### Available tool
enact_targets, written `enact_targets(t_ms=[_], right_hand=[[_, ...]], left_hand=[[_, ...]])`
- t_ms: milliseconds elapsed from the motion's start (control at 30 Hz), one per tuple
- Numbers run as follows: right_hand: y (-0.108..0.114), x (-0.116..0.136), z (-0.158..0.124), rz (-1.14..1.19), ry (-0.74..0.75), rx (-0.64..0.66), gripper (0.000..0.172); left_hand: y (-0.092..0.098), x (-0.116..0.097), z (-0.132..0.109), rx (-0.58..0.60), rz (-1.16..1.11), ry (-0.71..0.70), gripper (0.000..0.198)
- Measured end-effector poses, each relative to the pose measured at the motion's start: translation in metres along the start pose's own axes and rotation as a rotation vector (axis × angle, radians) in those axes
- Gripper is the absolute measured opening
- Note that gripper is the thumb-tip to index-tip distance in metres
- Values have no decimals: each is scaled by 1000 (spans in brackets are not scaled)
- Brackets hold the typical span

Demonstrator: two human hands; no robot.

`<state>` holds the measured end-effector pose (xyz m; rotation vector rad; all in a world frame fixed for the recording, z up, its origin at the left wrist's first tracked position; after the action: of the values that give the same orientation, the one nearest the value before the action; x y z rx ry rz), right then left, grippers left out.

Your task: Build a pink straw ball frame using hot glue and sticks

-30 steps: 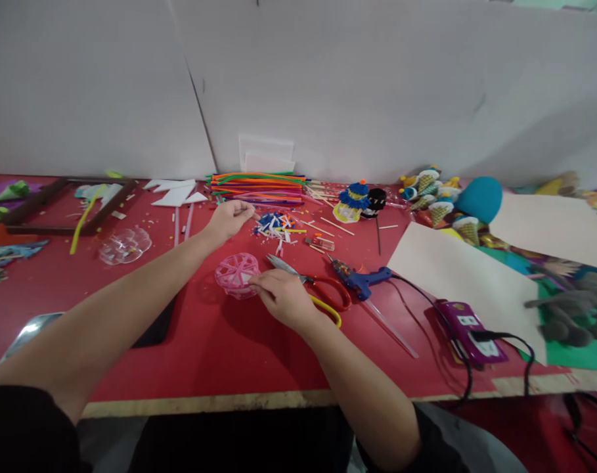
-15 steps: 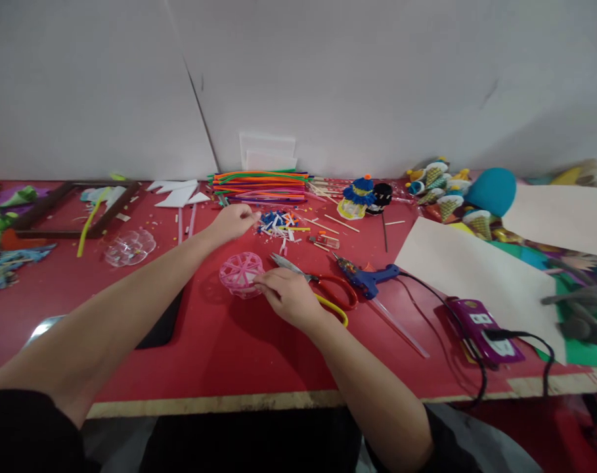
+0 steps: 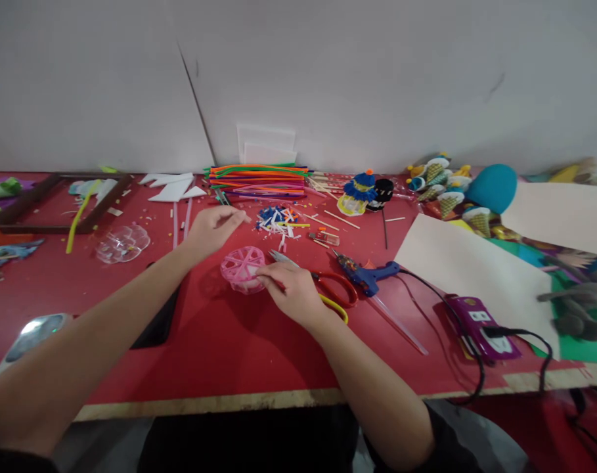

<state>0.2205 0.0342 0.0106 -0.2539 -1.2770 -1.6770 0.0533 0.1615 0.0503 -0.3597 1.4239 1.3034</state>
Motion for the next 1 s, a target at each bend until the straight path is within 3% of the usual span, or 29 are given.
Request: enact_targets(t_ms=[167,333,433,533,800,1000], right_hand=[[8,-10,-3,250,-232,-145,14],[5,-17,-7,509,-384,-216,17],[1,-15,-7,585,-405,-187,17],[-1,-9,-7,590,-404,-157,15],[3,3,-7,527,-355,-132,8],[6,8,-5,455,-342,-78,9]], left_hand=[[-17,-7,-50,-3,-41,-35,31],[-13,-22,-82,42,72,-256,19],[-4,-30,-94,73,222,-359,9],[2,-35,-101,103,259,-425,11],[-1,-29,-108,115,236,-478,12],[-1,-31,-119,93,404,-526,17]])
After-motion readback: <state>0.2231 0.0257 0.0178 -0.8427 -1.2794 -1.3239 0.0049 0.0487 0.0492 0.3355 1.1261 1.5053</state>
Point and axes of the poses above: each hand's wrist, its own z-axis towards the middle knuckle, its own y-axis out of the back of the hand, x = y × z, the point moved 5 cm from there along z, towards the middle knuckle, and after that the axes turned 12 degrees about x, right-handed, at the moved point
